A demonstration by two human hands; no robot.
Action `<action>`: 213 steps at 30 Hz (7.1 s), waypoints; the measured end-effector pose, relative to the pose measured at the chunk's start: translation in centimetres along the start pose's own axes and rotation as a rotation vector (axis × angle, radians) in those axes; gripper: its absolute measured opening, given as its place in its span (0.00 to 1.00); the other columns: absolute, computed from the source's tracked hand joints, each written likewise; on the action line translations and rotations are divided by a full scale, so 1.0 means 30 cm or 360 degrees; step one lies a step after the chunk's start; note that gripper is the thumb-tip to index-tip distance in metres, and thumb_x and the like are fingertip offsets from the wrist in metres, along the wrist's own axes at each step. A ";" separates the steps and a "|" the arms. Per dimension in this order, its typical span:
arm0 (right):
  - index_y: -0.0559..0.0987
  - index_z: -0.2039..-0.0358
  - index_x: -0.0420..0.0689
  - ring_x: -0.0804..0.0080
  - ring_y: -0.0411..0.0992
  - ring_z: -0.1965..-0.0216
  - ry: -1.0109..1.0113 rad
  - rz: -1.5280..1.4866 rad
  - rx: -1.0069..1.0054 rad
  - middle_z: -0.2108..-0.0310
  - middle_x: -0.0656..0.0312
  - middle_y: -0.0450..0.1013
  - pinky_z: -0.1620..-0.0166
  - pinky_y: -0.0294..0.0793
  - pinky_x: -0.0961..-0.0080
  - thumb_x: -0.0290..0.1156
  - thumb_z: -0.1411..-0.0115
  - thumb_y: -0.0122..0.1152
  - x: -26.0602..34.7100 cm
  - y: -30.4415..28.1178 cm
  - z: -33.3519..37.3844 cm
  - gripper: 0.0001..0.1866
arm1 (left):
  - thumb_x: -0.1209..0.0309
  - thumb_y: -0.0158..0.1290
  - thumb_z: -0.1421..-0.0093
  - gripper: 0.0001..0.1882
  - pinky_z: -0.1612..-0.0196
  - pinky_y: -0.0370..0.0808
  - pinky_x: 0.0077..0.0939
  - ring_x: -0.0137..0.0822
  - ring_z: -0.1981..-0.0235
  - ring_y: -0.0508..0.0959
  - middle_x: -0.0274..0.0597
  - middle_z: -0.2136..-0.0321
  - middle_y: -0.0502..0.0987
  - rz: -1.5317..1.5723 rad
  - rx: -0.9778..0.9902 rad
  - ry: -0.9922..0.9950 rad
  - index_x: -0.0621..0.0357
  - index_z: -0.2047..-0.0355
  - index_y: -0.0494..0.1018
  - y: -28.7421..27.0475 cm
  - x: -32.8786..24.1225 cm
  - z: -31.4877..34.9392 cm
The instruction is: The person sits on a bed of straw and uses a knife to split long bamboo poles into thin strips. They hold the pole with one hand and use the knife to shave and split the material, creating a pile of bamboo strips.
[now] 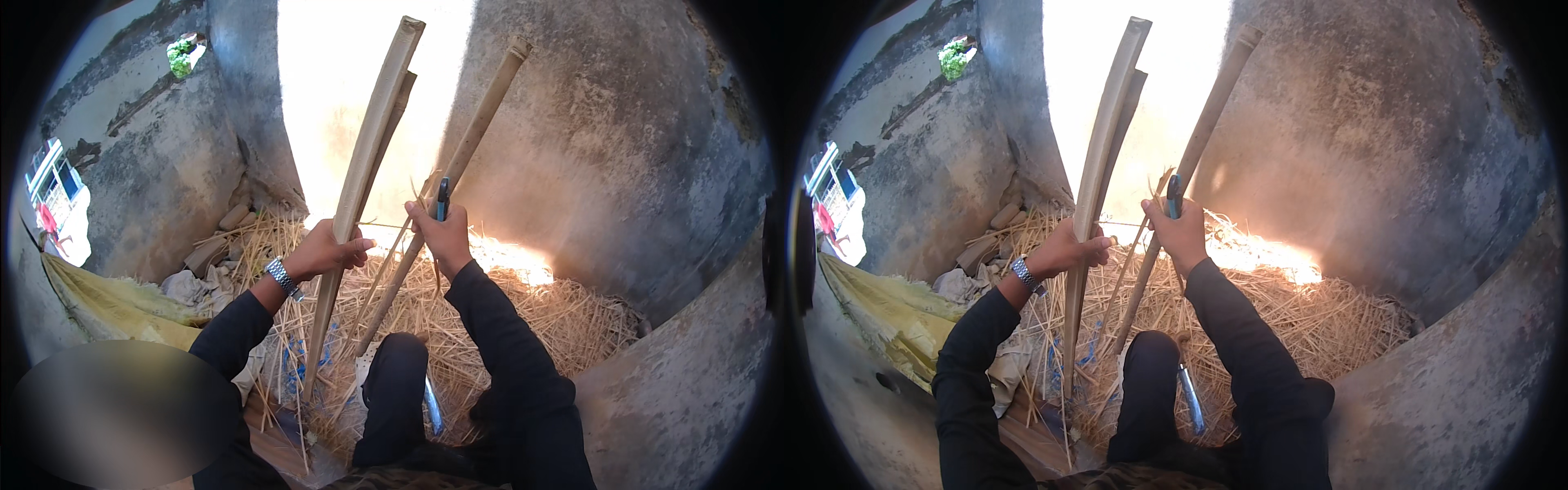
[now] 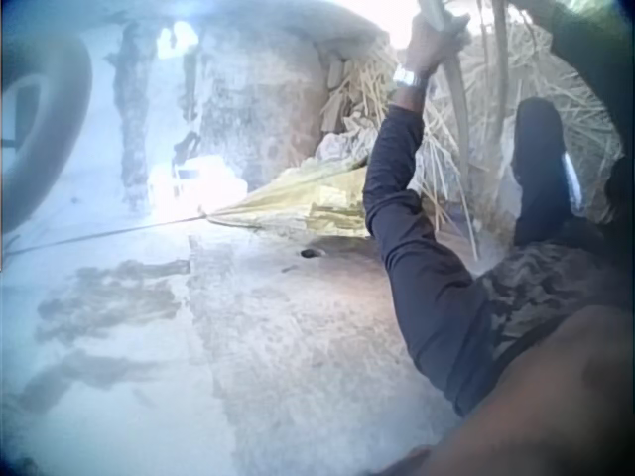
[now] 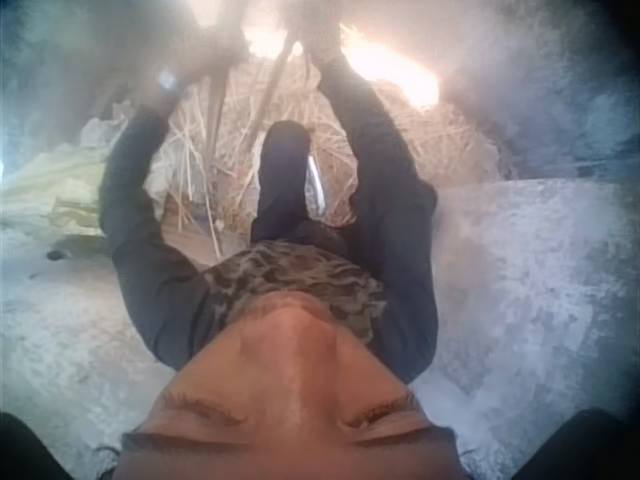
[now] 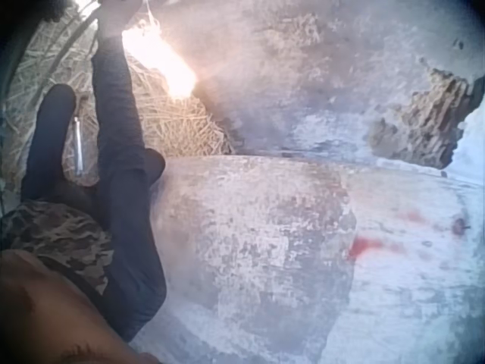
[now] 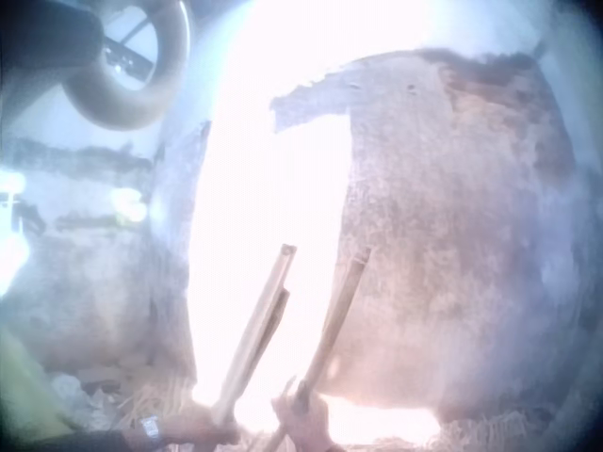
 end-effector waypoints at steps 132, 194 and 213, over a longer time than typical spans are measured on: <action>0.75 0.67 0.40 0.71 0.72 0.67 0.0525 0.1169 -0.0662 0.70 0.60 0.73 0.61 0.70 0.73 0.34 0.47 0.66 -0.463 -1.125 0.430 0.13 | 0.75 0.55 0.49 0.08 0.43 0.58 0.50 0.34 0.65 0.75 0.32 0.74 0.71 -0.2210 -0.1158 0.1271 0.50 0.69 0.69 -0.006 -0.112 -0.925; 0.75 0.58 0.38 0.60 0.74 0.60 0.1767 0.1219 -0.0529 0.63 0.53 0.76 0.57 0.71 0.68 0.34 0.40 0.57 -1.339 -1.306 1.842 0.14 | 0.68 0.49 0.34 0.19 0.63 0.81 0.26 0.35 0.65 0.80 0.50 0.63 0.76 0.1152 -0.0630 0.0600 0.64 0.48 0.59 0.408 0.197 -0.228; 0.75 0.56 0.39 0.68 0.73 0.61 0.0698 0.1411 0.0501 0.62 0.57 0.75 0.57 0.72 0.71 0.36 0.38 0.56 -0.637 -0.888 0.429 0.16 | 0.71 0.54 0.37 0.21 0.58 0.77 0.25 0.33 0.60 0.79 0.45 0.63 0.77 0.1015 -0.1280 0.0613 0.67 0.47 0.63 0.118 0.338 -0.251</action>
Point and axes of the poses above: each hand's wrist, its own z-axis away from the middle knuckle, its own y-axis out of the palm, x = y × z, the point moved 10 cm from there along -z, towards the middle knuckle
